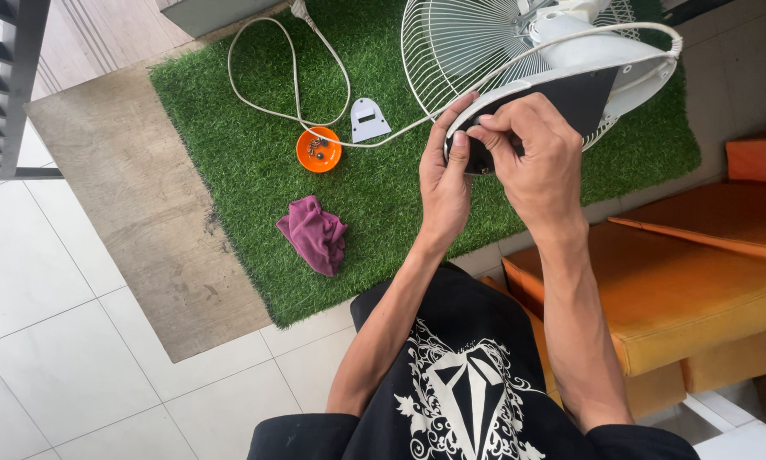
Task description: The person assembles a white pedestal fan by attaching a black rubber pad to the fan's rear housing. They align the pad, insert screws, and tighten them with a green screwdriver. The person then picks up a white plastic control panel and positions it near the fan.
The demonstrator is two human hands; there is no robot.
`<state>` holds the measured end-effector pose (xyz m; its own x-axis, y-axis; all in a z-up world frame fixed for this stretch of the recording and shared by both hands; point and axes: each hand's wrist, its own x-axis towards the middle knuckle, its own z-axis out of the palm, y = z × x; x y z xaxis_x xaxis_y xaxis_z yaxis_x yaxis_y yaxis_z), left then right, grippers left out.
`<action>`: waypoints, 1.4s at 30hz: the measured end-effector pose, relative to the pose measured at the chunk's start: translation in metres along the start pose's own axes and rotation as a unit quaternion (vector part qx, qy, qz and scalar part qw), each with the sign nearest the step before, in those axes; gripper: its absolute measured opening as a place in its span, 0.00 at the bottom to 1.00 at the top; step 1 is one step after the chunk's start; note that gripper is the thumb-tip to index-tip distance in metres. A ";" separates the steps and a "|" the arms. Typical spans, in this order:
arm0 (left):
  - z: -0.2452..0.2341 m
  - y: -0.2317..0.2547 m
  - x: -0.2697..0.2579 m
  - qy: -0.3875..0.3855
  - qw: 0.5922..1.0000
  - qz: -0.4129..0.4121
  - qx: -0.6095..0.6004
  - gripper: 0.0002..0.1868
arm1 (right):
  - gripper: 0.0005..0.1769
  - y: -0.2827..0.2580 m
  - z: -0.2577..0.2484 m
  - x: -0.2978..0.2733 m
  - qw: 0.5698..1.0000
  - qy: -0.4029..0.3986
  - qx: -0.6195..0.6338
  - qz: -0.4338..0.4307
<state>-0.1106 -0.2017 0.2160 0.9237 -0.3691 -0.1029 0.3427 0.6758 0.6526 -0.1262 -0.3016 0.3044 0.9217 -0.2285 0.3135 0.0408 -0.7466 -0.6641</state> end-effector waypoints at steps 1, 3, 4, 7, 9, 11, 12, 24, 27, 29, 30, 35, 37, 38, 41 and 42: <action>0.000 -0.001 0.000 -0.003 1.000 0.001 -0.006 0.23 | 0.10 0.001 0.001 0.000 1.000 0.003 -0.006 -0.005; -0.001 -0.002 0.000 -0.006 1.000 0.005 -0.018 0.24 | 0.12 0.003 0.005 -0.001 1.000 0.006 -0.017 -0.014; -0.001 -0.002 -0.001 -0.007 1.000 0.003 -0.022 0.24 | 0.14 0.004 0.005 -0.001 0.999 0.005 -0.036 -0.025; -0.002 -0.002 -0.002 -0.012 0.999 0.003 -0.031 0.25 | 0.19 0.009 0.007 0.000 0.996 -0.002 -0.077 -0.042; -0.002 -0.003 -0.003 -0.019 0.999 0.011 -0.033 0.25 | 0.22 0.012 0.006 0.000 0.996 -0.011 -0.086 -0.033; -0.001 -0.003 -0.002 -0.018 0.999 0.017 -0.038 0.24 | 0.25 0.015 0.005 0.002 0.998 -0.017 -0.051 -0.009; -0.001 -0.004 -0.001 -0.018 0.999 0.021 -0.040 0.24 | 0.26 0.017 0.005 0.002 0.999 -0.020 -0.034 0.002; 0.001 -0.005 -0.001 0.005 0.998 0.006 -0.055 0.23 | 0.16 0.012 -0.004 -0.008 0.998 -0.005 -0.015 -0.058; 0.002 -0.005 0.000 0.008 1.000 0.012 -0.026 0.23 | 0.10 0.014 -0.004 -0.008 0.993 0.015 -0.064 -0.100; 0.002 -0.004 -0.001 0.011 0.999 0.010 -0.032 0.22 | 0.08 0.016 -0.002 -0.010 0.992 0.017 -0.075 -0.100; 0.002 -0.003 -0.001 0.013 0.999 0.009 -0.035 0.22 | 0.08 0.017 0.000 -0.010 0.992 0.018 -0.080 -0.100; 0.001 0.000 -0.001 0.022 0.999 0.004 -0.035 0.21 | 0.10 0.019 0.011 -0.012 0.987 0.017 -0.113 -0.109; 0.000 0.000 0.000 0.026 0.999 0.006 -0.041 0.21 | 0.11 0.019 0.014 -0.011 0.985 0.025 -0.125 -0.114; 0.000 0.000 0.000 0.028 0.999 0.008 -0.040 0.21 | 0.11 0.019 0.017 -0.011 0.984 0.031 -0.131 -0.116; -0.001 -0.002 0.001 0.034 0.998 0.013 -0.047 0.21 | 0.14 0.019 0.023 -0.011 0.977 0.056 -0.170 -0.116; -0.002 -0.002 0.001 0.035 0.998 0.015 -0.052 0.21 | 0.15 0.019 0.026 -0.011 0.974 0.065 -0.187 -0.115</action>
<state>-0.1103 -0.2023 0.2130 0.9425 -0.3038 -0.1389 0.3265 0.7496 0.5757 -0.1256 -0.2970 0.2709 0.8468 -0.0883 0.5244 0.0742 -0.9568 -0.2810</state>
